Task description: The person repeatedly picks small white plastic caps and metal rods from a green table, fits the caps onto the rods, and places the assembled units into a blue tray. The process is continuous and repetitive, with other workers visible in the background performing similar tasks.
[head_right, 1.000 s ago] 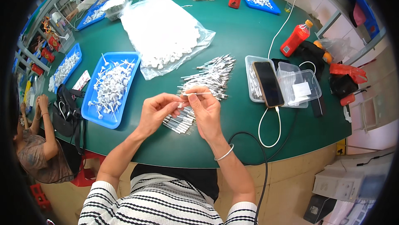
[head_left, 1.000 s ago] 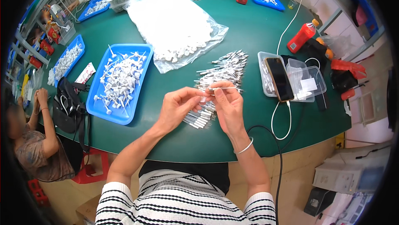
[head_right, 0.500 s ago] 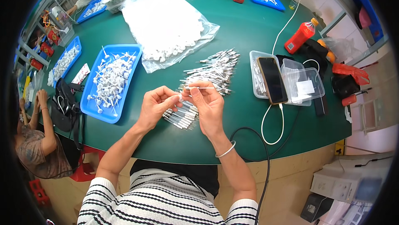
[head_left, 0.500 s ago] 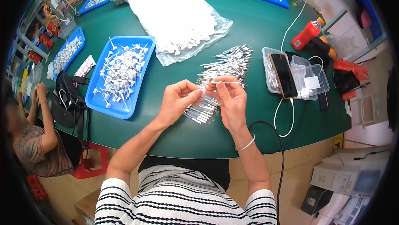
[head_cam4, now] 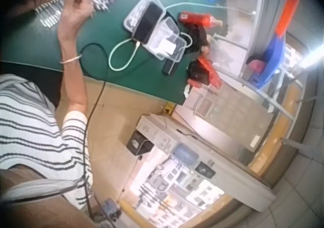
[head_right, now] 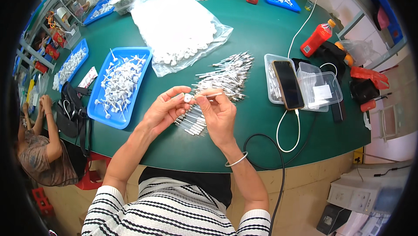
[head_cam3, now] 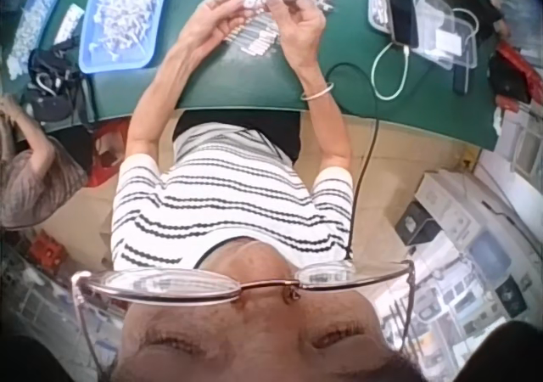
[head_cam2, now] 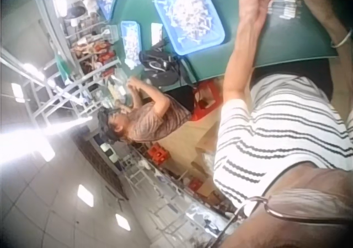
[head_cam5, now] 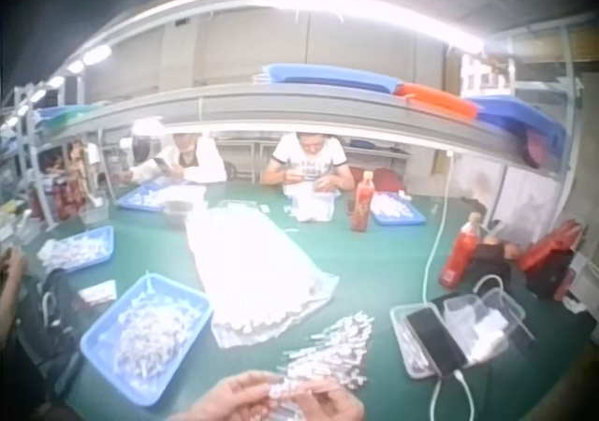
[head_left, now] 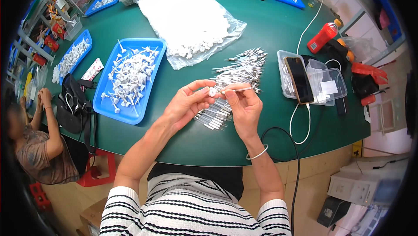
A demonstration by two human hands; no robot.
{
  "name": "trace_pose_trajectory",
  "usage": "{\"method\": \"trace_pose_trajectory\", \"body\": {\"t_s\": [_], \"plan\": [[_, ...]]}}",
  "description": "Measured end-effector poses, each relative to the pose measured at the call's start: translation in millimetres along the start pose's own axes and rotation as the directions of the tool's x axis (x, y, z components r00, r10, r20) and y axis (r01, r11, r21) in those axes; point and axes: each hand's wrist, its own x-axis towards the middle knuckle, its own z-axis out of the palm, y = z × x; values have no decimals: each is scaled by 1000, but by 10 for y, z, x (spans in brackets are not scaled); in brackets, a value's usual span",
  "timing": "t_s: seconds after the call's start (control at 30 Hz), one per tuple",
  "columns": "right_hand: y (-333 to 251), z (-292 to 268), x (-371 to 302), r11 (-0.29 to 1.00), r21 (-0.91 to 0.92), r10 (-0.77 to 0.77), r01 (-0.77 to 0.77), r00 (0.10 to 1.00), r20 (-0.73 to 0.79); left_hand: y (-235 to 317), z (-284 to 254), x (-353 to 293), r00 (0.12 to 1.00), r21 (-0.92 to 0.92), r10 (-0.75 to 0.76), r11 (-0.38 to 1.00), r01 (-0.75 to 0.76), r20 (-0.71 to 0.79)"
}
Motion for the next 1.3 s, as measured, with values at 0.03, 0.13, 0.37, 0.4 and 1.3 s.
{"method": "trace_pose_trajectory", "body": {"t_s": [0.03,0.13,0.37,0.4,1.3], "plan": [[0,9,-9,1000,-3,-5,5,1000,-9,-6,-5,0,1000,-6,-7,1000,7,9],[31,16,-9,997,-56,-48,47,999,-15,-12,-2,-6,1000,16,-4,1000,4,11],[-6,23,-3,978,-189,-89,87,996,0,-34,-9,-11,1000,49,11,999,-11,15],[-10,18,-11,977,-198,-80,78,997,-1,-44,-20,-14,1000,47,7,999,-7,14],[-79,14,-4,963,-257,-75,78,997,22,-40,12,-17,1000,77,-7,997,8,-6]]}}
